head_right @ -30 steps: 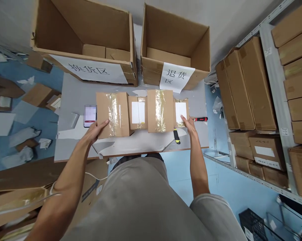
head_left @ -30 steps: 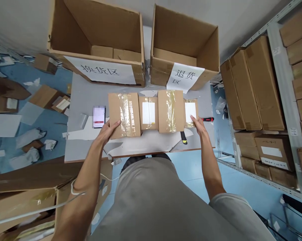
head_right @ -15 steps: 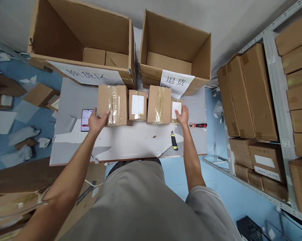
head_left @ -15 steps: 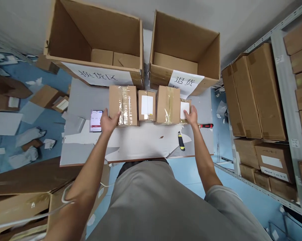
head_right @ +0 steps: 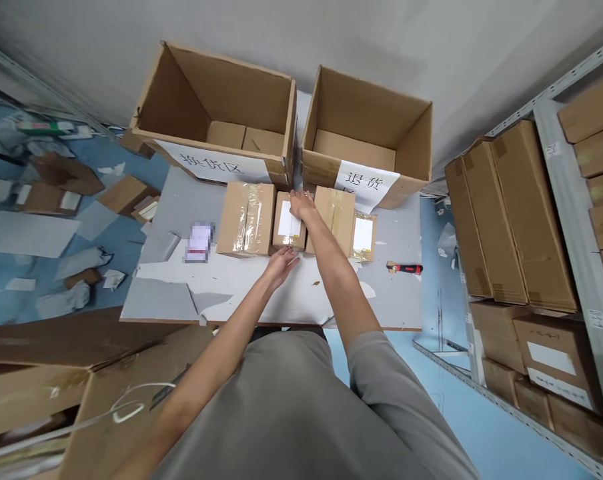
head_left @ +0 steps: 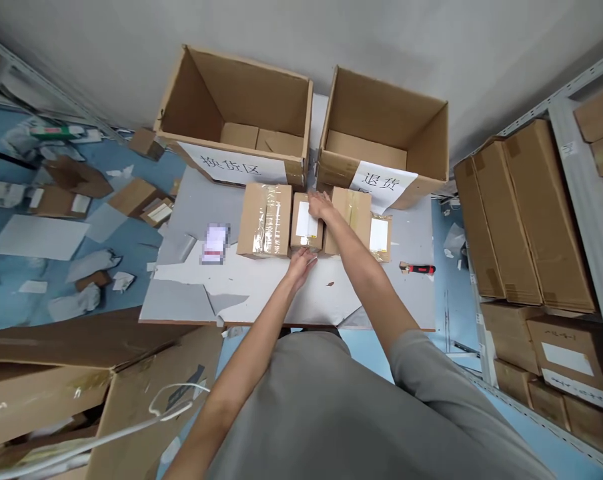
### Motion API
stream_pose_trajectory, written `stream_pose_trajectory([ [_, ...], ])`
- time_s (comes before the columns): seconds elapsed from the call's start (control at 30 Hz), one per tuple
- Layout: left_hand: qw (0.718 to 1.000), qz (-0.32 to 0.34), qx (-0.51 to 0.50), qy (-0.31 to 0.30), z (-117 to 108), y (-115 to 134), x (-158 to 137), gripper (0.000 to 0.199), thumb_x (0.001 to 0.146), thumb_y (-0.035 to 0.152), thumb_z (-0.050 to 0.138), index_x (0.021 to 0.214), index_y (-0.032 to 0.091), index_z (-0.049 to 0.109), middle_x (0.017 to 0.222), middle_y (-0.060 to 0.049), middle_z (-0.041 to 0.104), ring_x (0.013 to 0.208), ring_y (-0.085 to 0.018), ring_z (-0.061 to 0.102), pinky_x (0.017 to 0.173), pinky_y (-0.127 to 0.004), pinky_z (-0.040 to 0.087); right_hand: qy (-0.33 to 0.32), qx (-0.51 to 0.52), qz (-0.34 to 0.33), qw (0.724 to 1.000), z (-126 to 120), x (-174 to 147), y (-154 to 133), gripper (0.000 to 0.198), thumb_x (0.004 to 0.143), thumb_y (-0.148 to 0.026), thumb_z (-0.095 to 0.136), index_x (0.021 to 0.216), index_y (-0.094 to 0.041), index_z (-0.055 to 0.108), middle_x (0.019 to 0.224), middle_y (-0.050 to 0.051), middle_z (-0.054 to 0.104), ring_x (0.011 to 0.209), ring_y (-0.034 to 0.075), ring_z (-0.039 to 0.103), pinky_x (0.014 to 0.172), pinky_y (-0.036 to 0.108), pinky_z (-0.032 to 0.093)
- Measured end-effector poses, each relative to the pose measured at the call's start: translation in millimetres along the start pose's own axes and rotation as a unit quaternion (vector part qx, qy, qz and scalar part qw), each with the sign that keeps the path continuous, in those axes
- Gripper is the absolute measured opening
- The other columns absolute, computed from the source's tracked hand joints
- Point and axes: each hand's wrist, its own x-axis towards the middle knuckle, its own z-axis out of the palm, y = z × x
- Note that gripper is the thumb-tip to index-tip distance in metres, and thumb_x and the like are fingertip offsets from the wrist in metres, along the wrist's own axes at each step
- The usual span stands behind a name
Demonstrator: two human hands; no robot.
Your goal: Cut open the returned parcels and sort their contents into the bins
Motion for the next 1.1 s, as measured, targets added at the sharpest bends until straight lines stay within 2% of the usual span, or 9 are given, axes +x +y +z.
stream_pose_trajectory([
  [0.13,0.999,-0.014,-0.042,-0.019,-22,-14,-27,0.079,0.085,0.010,0.088,0.160,0.019,0.065,0.188,-0.024,0.046,0.168,-0.032,0.058,0.136,-0.045,0.053,0.023,-0.016,-0.045,0.999,-4,-41,-1,0.062,0.107,-0.009,0.049,0.168,-0.001,0.058,0.176,0.022,0.064,0.170,0.035,0.054,0.153,0.060,0.010],
  [0.27,0.997,-0.027,-0.046,-0.048,-65,-48,-76,0.063,0.080,0.022,0.097,0.140,0.018,0.077,0.179,-0.023,0.059,0.165,-0.036,0.060,0.137,-0.050,0.052,0.083,-0.005,-0.117,0.990,7,-126,1,0.058,0.116,-0.022,0.044,0.169,-0.010,0.062,0.168,0.020,0.070,0.160,0.037,0.062,0.148,0.059,0.032],
  [0.33,0.997,-0.022,0.001,-0.069,-96,-69,-100,0.061,0.076,0.042,0.103,0.128,0.019,0.082,0.166,-0.021,0.072,0.163,-0.040,0.063,0.137,-0.052,0.051,0.113,0.029,-0.140,0.983,25,-180,-1,0.060,0.118,-0.029,0.045,0.174,-0.014,0.059,0.169,0.020,0.069,0.158,0.039,0.063,0.140,0.061,0.046],
  [0.43,0.995,0.007,0.087,-0.044,-150,-92,-124,0.072,0.071,0.070,0.102,0.120,0.020,0.086,0.144,-0.018,0.084,0.151,-0.043,0.072,0.133,-0.056,0.054,0.144,0.077,-0.139,0.977,66,-260,-7,0.061,0.121,-0.038,0.047,0.179,-0.021,0.055,0.174,0.019,0.064,0.164,0.039,0.058,0.140,0.063,0.047],
  [0.57,0.972,0.087,0.202,0.078,-207,-97,-123,0.071,0.080,0.069,0.096,0.127,0.017,0.084,0.132,-0.018,0.087,0.134,-0.040,0.081,0.126,-0.055,0.060,0.156,0.149,-0.055,0.975,127,-329,-12,0.062,0.122,-0.047,0.050,0.180,-0.025,0.055,0.171,0.019,0.066,0.160,0.039,0.063,0.138,0.063,0.052],
  [0.73,0.910,0.176,0.355,0.121,-221,-90,-84,0.053,0.098,0.043,0.081,0.144,0.017,0.081,0.137,-0.019,0.083,0.118,-0.034,0.085,0.113,-0.049,0.068,0.164,0.286,0.063,0.942,197,-342,10,0.065,0.116,-0.055,0.059,0.175,-0.026,0.062,0.165,0.018,0.070,0.146,0.036,0.075,0.125,0.057,0.065],
  [0.87,0.903,0.120,0.406,0.073,-219,-85,-54,0.045,0.093,0.033,0.083,0.136,0.017,0.084,0.125,-0.016,0.086,0.112,-0.034,0.085,0.116,-0.050,0.065,0.132,0.348,0.126,0.920,229,-327,37,0.068,0.108,-0.064,0.069,0.161,-0.022,0.074,0.154,0.021,0.077,0.139,0.039,0.080,0.120,0.060,0.068],
  [0.97,0.908,0.098,0.400,0.070,-229,-62,-28,0.057,0.092,0.041,0.088,0.141,0.014,0.080,0.130,-0.020,0.085,0.119,-0.038,0.084,0.117,-0.054,0.065,0.144,0.355,0.147,0.912,222,-311,61,0.074,0.101,-0.073,0.077,0.152,-0.020,0.079,0.154,0.023,0.078,0.139,0.042,0.080,0.122,0.061,0.066],
  [1.1,0.930,0.168,0.285,0.161,-235,-7,21,0.112,0.084,0.052,0.102,0.178,0.019,0.051,0.178,-0.030,0.055,0.155,-0.043,0.066,0.124,-0.056,0.060,0.320,0.340,0.206,0.860,177,-276,102,0.110,0.092,-0.085,0.082,0.173,-0.015,0.058,0.179,0.031,0.055,0.145,0.043,0.075,0.126,0.059,0.062],
])
